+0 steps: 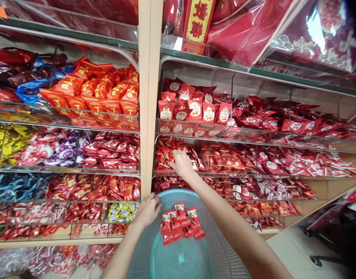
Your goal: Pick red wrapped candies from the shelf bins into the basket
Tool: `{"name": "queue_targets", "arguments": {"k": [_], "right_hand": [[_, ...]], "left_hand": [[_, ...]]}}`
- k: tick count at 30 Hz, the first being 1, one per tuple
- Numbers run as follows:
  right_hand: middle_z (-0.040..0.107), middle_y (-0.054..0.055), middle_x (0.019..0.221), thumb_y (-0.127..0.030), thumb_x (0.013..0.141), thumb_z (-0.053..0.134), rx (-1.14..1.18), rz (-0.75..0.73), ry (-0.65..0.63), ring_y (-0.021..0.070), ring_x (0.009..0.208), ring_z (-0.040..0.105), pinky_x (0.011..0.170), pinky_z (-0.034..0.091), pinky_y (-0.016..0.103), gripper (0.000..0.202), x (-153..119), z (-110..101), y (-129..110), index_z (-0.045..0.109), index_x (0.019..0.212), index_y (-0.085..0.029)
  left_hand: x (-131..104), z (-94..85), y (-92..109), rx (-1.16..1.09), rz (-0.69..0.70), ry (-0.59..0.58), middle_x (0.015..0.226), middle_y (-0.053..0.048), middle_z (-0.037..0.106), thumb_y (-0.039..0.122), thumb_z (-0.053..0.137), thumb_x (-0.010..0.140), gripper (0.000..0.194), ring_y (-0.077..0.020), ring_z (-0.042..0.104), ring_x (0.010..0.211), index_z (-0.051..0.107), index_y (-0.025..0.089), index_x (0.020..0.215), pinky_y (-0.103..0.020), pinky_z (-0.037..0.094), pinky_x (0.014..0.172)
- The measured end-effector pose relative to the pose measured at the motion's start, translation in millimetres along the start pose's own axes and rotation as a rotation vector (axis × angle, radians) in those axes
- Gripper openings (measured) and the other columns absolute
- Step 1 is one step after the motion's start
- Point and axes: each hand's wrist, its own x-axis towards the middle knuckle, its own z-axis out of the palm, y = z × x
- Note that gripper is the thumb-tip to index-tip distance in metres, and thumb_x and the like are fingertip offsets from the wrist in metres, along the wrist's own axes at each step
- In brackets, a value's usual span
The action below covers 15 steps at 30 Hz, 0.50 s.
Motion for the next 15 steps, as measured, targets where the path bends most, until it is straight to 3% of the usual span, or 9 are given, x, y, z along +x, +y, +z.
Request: {"name": "queue_targets", "arguments": {"k": [6,15], "right_hand": [[0.062,0.009,0.099,-0.037,0.078,0.058,0.15,0.006,-0.045,0.0202,0.092,0.054,0.075,0.042,0.029,0.031,10.4,17.1,12.9,0.055,0.103,-0.017],[0.064,0.005,0.086,-0.031,0.08,0.054,0.249,0.002,-0.037,0.0166,0.079,0.057,0.069,0.039,0.025,0.023,13.8,16.9,23.7,0.058,0.099,-0.018]], "left_hand": [[0.2,-1.4,1.4,0.002,-0.012,-0.011,0.095,-0.004,0.051,0.038,0.033,0.087,0.028,-0.0163,0.055,0.086,0.055,0.021,0.082,-0.027,0.039,0.071],[-0.8,-1.4,2.1,-0.008,-0.009,0.003,0.094,-0.004,0.051,0.038,0.033,0.087,0.028,-0.0163,0.054,0.086,0.055,0.02,0.081,-0.027,0.04,0.073]]}}
